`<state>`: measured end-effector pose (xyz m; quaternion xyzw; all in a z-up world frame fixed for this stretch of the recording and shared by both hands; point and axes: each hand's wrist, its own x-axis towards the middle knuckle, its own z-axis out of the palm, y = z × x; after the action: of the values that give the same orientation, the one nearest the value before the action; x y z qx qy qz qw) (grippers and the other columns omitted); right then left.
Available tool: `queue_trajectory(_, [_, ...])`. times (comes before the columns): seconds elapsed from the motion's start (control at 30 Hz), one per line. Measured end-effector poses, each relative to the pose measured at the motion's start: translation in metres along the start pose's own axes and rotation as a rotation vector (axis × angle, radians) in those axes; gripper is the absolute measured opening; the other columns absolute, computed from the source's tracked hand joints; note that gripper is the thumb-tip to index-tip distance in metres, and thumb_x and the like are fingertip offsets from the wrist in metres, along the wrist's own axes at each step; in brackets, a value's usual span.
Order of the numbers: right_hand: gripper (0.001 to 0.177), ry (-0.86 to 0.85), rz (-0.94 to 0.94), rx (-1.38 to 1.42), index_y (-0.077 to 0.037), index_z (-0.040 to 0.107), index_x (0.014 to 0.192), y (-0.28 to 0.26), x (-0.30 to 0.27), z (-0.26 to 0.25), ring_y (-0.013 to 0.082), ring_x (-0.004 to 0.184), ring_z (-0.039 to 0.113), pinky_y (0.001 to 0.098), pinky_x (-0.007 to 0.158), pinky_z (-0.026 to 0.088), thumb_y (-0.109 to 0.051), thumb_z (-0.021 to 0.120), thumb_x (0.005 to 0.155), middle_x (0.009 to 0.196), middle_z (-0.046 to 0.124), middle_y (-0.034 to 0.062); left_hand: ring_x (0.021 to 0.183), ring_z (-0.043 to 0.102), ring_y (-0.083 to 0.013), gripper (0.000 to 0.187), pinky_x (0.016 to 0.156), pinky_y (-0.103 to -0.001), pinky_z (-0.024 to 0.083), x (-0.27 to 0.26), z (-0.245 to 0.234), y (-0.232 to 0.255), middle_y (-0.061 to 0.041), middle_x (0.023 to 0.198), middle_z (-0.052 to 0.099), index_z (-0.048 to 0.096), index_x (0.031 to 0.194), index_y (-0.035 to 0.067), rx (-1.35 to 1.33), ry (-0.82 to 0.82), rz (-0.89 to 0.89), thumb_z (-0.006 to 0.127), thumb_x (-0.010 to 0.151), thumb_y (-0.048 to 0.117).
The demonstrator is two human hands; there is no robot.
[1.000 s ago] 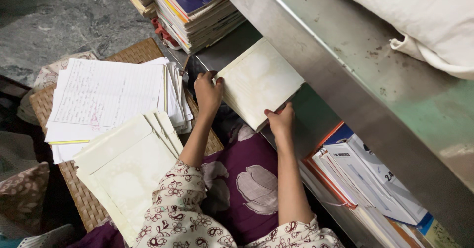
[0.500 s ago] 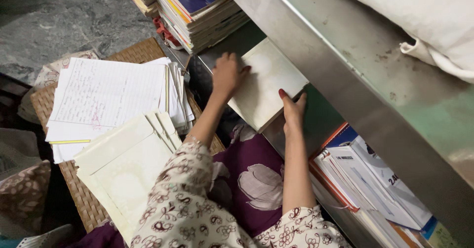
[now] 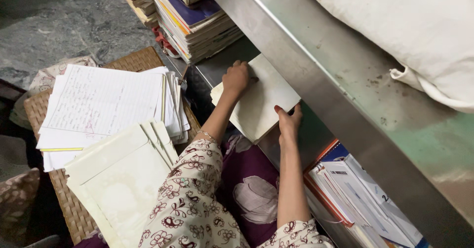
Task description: The person sits on the floor and repeatedly picks up stacks of papers, places them into a metal tray, and then removes them again. The action is repetitive and does not show a clear final state or destination for the papers.
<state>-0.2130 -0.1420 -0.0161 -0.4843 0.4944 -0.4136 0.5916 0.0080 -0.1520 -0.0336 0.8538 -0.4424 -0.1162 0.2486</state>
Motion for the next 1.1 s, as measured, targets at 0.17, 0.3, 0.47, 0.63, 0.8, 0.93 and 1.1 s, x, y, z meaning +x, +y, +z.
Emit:
queue_trajectory(0.17, [0.076, 0.025, -0.008, -0.046, 0.001, 0.042, 0.151, 0.001, -0.001, 0.003, 0.0248, 0.122, 0.062, 0.0341, 0.104, 0.046, 0.003, 0.072, 0.081, 0.138, 0.063, 0.0162, 0.118, 0.061, -0.0431, 0.037, 0.089, -0.057, 0.054, 0.003, 0.001, 0.0, -0.018, 0.139, 0.056, 0.062, 0.118, 0.007, 0.008, 0.089, 0.025, 0.072, 0.089, 0.027])
queue_trajectory(0.3, [0.083, 0.022, -0.036, -0.009, 0.001, 0.032, 0.156, 0.017, 0.006, 0.002, 0.0248, 0.127, 0.06, 0.0337, 0.107, 0.043, 0.002, 0.071, 0.083, 0.143, 0.06, 0.0167, 0.121, 0.06, -0.0426, 0.044, 0.093, -0.058, 0.054, 0.0, -0.007, 0.004, -0.019, 0.133, 0.059, 0.057, 0.122, 0.004, 0.016, 0.019, 0.0, 0.073, 0.091, 0.032])
queue_trajectory(0.47, [0.095, 0.156, 0.014, -0.036, 0.006, 0.015, 0.156, 0.044, 0.028, -0.003, 0.0289, 0.14, 0.039, 0.0377, 0.116, 0.031, -0.01, 0.08, 0.088, 0.154, 0.035, 0.0241, 0.123, 0.054, -0.0444, 0.074, 0.101, -0.062, 0.043, -0.021, -0.053, 0.018, -0.024, 0.132, 0.054, 0.053, 0.128, 0.001, -0.093, -0.011, -0.006, 0.084, 0.079, 0.046])
queue_trajectory(0.63, [0.087, 0.352, -0.236, -0.261, 0.01, 0.032, 0.15, 0.014, 0.003, -0.002, 0.0348, 0.142, 0.041, 0.0424, 0.119, 0.03, -0.021, 0.083, 0.088, 0.153, 0.042, 0.0277, 0.123, 0.054, -0.0456, 0.077, 0.103, -0.058, 0.041, -0.083, -0.112, 0.002, -0.027, 0.134, 0.055, 0.051, 0.137, -0.002, -0.115, 0.252, 0.121, 0.084, 0.082, 0.041])
queue_trajectory(0.8, [0.07, 0.161, -0.622, -0.278, 0.0, 0.046, 0.148, -0.045, -0.087, 0.045, 0.0324, 0.129, 0.058, 0.0425, 0.113, 0.042, -0.013, 0.08, 0.089, 0.137, 0.062, 0.0215, 0.127, 0.052, -0.0467, 0.075, 0.106, -0.049, 0.043, -0.219, -0.193, -0.045, -0.031, 0.137, 0.054, 0.049, 0.141, -0.007, -0.21, 0.177, 0.082, 0.079, 0.085, 0.033])
queue_trajectory(0.93, [0.052, -0.297, -0.537, -0.203, -0.007, 0.045, 0.15, -0.068, -0.186, 0.087, 0.023, 0.108, 0.074, 0.0368, 0.092, 0.057, -0.01, 0.066, 0.102, 0.12, 0.075, 0.0093, 0.127, 0.053, -0.044, 0.074, 0.105, -0.047, 0.044, -0.339, -0.243, -0.088, -0.03, 0.136, 0.055, 0.05, 0.139, -0.007, -0.159, 0.163, -0.126, 0.078, 0.086, 0.036])
queue_trajectory(1.1, [0.048, -0.665, -0.685, -0.312, -0.001, 0.045, 0.147, -0.062, -0.273, 0.126, 0.0329, 0.104, 0.073, 0.037, 0.081, 0.064, 0.002, 0.046, 0.1, 0.156, 0.053, 0.0225, 0.125, 0.053, -0.0464, 0.074, 0.103, -0.049, 0.045, -0.449, -0.241, -0.128, -0.031, 0.139, 0.053, 0.052, 0.139, -0.006, -0.045, 0.238, -0.454, 0.079, 0.084, 0.036])
